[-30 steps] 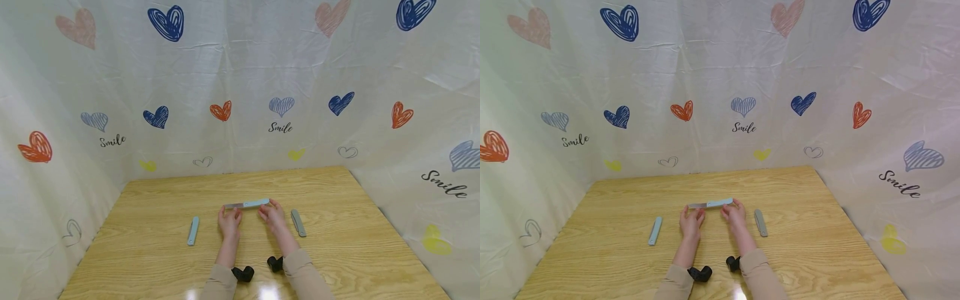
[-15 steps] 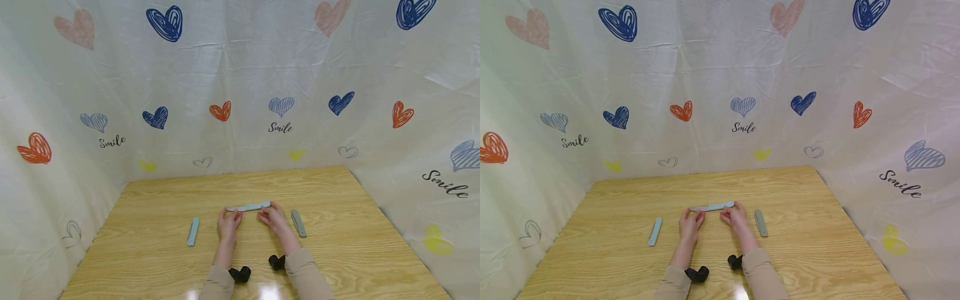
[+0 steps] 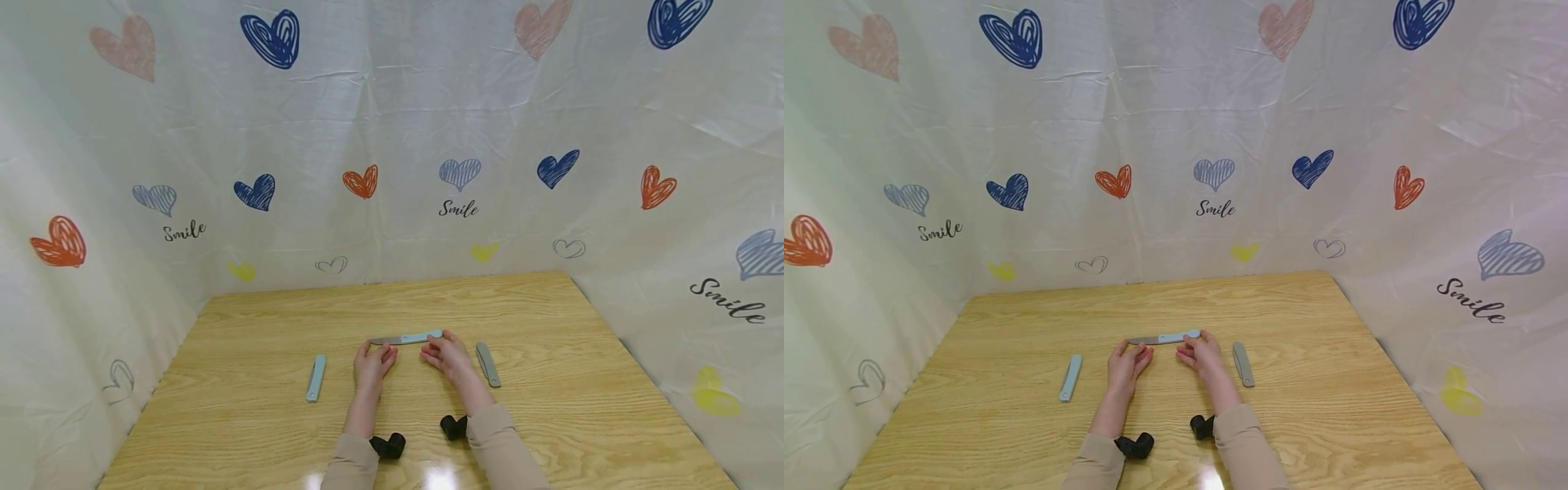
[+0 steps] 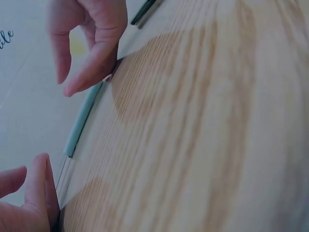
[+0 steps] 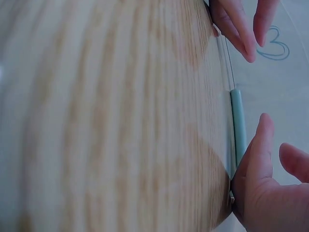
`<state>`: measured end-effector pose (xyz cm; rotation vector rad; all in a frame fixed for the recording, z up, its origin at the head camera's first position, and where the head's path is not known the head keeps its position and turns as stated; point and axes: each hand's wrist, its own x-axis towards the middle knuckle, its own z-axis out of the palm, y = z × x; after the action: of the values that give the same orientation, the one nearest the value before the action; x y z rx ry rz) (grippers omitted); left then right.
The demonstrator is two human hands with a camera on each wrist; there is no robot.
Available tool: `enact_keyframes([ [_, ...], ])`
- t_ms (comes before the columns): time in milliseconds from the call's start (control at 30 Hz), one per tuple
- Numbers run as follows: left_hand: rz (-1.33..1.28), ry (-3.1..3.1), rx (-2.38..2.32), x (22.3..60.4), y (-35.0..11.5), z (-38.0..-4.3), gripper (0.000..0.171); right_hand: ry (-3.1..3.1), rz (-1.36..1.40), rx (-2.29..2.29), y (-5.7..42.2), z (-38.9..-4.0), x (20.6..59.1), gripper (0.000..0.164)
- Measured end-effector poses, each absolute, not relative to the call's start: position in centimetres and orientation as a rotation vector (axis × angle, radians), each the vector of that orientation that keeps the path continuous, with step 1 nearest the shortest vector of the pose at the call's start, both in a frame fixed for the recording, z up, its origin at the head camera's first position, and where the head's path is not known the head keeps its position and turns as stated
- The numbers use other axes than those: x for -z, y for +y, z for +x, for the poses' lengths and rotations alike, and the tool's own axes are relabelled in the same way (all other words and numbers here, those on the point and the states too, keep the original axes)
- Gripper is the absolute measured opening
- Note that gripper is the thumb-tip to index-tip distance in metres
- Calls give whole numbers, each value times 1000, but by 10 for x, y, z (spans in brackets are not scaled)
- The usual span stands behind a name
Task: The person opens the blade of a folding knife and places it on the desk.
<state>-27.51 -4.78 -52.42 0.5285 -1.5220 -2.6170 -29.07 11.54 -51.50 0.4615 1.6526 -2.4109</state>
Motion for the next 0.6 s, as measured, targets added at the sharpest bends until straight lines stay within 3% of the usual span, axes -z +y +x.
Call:
enact_keyframes([
  [600,486,-1698,2582,502,-61,-260,68,1752,350,2307,85,-270,495,66],
])
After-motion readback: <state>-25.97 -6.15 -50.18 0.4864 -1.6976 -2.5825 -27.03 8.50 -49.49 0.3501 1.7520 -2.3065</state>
